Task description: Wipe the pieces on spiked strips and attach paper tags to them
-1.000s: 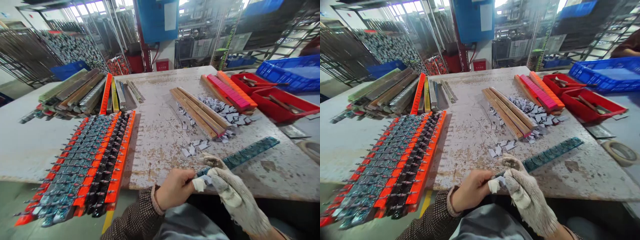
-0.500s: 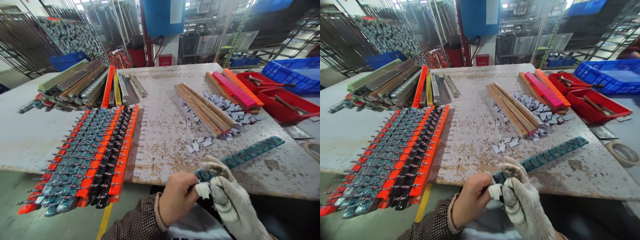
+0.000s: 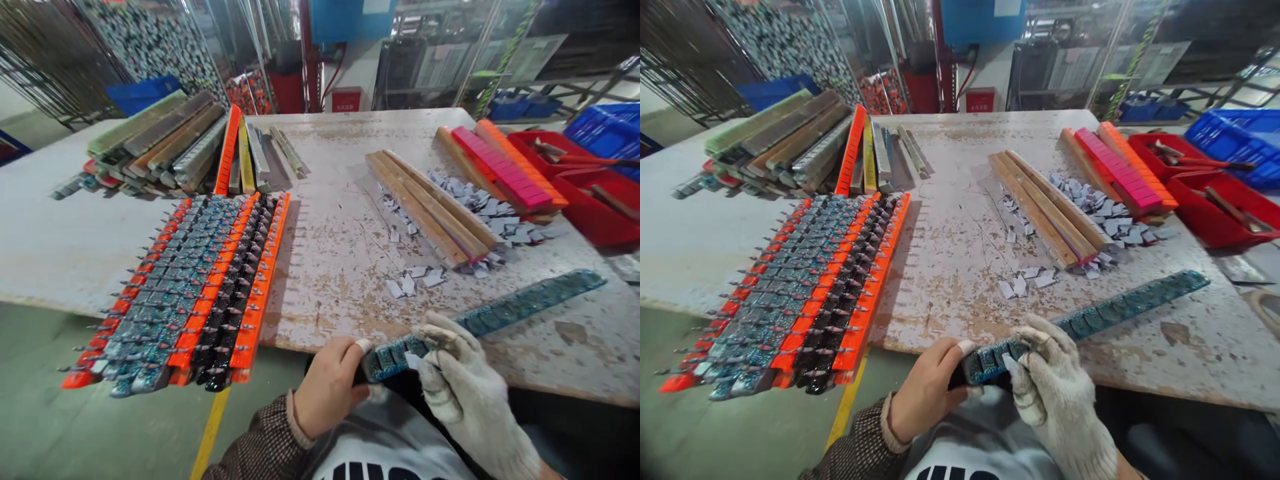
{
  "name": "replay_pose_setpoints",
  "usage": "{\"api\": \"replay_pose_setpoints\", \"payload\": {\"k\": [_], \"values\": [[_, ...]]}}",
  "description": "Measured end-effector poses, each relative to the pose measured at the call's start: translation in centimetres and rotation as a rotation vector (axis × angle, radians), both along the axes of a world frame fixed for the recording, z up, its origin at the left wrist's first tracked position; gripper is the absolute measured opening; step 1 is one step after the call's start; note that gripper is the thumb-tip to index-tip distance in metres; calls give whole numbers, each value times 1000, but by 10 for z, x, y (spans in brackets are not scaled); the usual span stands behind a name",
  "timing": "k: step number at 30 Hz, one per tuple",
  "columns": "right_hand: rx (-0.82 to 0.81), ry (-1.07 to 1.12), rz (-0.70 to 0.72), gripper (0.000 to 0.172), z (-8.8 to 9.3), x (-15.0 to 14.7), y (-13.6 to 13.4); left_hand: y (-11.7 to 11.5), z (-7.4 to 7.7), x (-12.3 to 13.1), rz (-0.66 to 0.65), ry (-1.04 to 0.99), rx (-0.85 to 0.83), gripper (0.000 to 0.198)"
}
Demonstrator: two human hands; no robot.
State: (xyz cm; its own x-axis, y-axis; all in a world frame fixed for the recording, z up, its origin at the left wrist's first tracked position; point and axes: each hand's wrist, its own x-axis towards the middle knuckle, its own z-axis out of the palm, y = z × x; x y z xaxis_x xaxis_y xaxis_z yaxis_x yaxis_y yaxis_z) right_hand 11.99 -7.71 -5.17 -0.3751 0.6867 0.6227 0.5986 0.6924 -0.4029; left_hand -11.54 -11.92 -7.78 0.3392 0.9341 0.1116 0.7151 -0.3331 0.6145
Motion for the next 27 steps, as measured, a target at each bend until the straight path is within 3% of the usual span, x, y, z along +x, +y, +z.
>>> {"api": "replay_pose_setpoints", "payload": {"k": [4, 7, 13, 20, 27], "values": [[97, -123, -29, 6, 1, -9, -1, 12, -10, 33, -16, -29, 43, 63], [54, -219, -96, 11, 5, -13, 1, 22, -14, 47, -26, -56, 83, 57], [-71, -353, -186, 25, 11, -16, 9, 26, -17, 48, -27, -47, 100, 41], [4, -475, -111, 22, 7, -16, 19, 26, -14, 50, -21, 14, 88, 31], [-111, -521, 1, 17, 5, -12, 33, 28, -13, 50, -33, 43, 96, 26]]}}
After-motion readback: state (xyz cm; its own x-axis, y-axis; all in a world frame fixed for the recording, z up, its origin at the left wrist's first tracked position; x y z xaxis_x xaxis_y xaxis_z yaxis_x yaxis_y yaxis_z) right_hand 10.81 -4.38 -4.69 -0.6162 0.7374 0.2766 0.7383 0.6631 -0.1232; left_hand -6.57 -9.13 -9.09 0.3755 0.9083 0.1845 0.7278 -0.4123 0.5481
